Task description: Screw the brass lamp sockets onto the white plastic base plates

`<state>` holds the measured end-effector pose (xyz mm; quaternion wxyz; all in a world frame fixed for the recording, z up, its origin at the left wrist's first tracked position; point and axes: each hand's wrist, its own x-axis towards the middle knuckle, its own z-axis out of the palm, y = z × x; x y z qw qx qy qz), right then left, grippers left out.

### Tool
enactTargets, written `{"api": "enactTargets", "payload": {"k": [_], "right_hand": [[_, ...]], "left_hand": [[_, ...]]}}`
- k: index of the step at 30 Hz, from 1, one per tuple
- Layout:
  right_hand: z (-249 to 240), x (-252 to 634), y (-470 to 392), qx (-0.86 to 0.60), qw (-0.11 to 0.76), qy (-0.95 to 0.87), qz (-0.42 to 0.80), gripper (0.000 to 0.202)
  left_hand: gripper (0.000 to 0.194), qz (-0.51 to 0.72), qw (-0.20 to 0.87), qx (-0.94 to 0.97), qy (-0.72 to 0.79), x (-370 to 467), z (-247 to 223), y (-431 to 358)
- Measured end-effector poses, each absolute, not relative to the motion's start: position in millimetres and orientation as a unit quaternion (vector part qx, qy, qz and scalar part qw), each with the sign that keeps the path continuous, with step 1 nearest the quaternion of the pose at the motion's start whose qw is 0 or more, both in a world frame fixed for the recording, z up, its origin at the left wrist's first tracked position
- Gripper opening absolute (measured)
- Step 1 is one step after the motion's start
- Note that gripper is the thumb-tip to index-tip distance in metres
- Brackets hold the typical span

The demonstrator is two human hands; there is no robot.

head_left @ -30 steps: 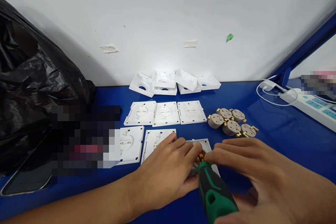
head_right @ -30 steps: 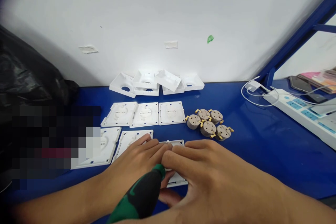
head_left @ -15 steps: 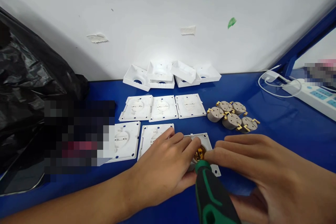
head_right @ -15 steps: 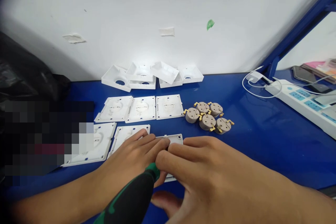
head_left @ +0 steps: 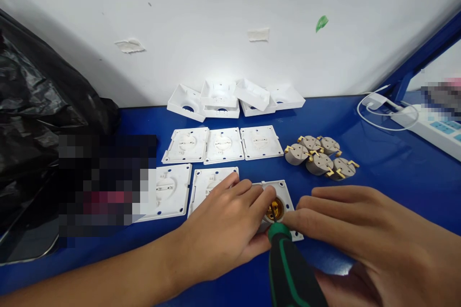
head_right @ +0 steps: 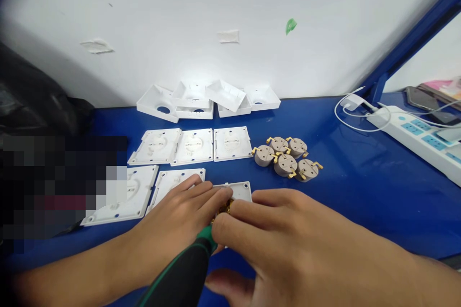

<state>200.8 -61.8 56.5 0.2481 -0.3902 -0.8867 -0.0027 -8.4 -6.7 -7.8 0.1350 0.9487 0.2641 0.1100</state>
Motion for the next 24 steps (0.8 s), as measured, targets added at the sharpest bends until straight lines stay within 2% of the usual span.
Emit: {"api": "enactTargets", "payload": {"k": [14, 16, 18, 24], "right_hand": [[53, 202, -53, -0.391, 0.243, -0.888, -0.022, 0.040], [56, 204, -50, -0.304, 0.239, -0.922, -0.014, 0.038], [59, 206, -47, -0.278, 0.228, -0.933, -0.014, 0.038], [64, 209, -47, -0.277, 0.219, -0.935, -0.011, 0.032]], "left_hand": [[0.027, 0.108, 0.133, 0.949, 0.264, -7, -6, -6], [0.027, 0.106, 0.130, 0.950, 0.265, -7, -6, -7], [0.028, 0.107, 0.127, 0.950, 0.266, -7, -6, -7], [0.030, 0.099, 0.131, 0.950, 0.266, -8, -5, -6]]}}
